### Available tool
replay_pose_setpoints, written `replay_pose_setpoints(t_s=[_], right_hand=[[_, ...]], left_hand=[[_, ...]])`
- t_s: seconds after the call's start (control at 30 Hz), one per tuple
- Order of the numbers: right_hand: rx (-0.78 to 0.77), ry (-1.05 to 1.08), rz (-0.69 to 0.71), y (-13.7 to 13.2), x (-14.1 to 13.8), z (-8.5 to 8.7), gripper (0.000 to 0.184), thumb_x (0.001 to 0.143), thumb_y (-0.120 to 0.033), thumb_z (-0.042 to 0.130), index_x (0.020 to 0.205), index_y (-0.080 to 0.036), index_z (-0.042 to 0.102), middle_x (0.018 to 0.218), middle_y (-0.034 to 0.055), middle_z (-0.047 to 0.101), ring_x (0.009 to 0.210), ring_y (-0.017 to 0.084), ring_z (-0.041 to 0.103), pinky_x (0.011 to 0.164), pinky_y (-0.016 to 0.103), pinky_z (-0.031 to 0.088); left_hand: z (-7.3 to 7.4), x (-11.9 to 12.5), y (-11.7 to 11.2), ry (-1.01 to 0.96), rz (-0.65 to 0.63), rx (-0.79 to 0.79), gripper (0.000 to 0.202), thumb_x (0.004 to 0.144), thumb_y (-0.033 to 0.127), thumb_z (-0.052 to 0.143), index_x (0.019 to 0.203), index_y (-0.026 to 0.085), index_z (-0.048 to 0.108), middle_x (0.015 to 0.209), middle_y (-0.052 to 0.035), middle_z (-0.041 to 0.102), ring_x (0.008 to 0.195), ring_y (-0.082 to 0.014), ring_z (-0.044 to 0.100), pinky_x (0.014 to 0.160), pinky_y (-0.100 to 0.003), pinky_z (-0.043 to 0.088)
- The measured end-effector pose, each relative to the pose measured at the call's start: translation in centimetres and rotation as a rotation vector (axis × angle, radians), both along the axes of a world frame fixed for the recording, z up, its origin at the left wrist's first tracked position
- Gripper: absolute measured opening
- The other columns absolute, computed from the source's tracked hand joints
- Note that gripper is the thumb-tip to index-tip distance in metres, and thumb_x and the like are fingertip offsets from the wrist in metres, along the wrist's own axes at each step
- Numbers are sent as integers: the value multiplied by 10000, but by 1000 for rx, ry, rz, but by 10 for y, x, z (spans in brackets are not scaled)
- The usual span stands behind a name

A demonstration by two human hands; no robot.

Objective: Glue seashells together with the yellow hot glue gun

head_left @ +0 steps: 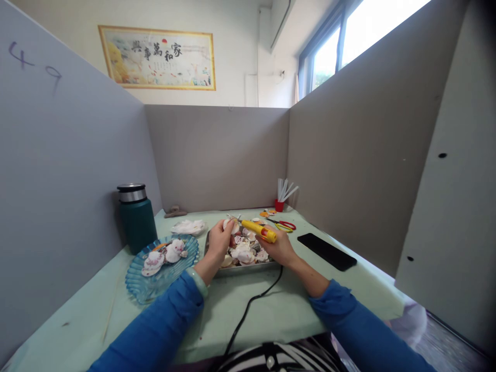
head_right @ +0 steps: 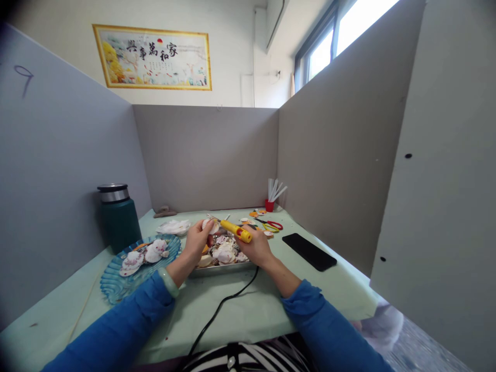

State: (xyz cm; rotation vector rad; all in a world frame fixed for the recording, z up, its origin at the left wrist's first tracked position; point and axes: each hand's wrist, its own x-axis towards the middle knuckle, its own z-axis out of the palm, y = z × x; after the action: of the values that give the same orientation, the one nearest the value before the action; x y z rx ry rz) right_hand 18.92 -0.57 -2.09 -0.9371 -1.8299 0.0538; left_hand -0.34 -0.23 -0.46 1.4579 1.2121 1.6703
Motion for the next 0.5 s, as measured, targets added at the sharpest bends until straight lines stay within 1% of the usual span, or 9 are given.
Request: replay_pose_setpoints(t_s=[0.17,0.33,0.5], right_hand=[[8,6,3,1,0,0,173,814,-349,557,718,-206,549,627,-5,582,548,141,509,549,235,389],[20,11,0,0,-1,0,179,817,-341,550,702,-204,535,615,-7,567,547,138,496,542,231,380],[18,13,16,-1,-1,1,177,817,-341,550,705,-207,525,609,-10,555,547,139,492,537,231,376]], left_hand=[[0,1,-2,7,-21,0,382,750,560,606,708,183,563,391,51,466,338,-97,434,370,-191,278],[1,2,-3,23,-40,4,375,762,547,600,697,181,548,383,60,448,331,-93,424,374,-187,273],[0,2,-1,23,-72,1,373,760,546,602,711,181,541,428,52,493,328,-85,418,366,-186,266]])
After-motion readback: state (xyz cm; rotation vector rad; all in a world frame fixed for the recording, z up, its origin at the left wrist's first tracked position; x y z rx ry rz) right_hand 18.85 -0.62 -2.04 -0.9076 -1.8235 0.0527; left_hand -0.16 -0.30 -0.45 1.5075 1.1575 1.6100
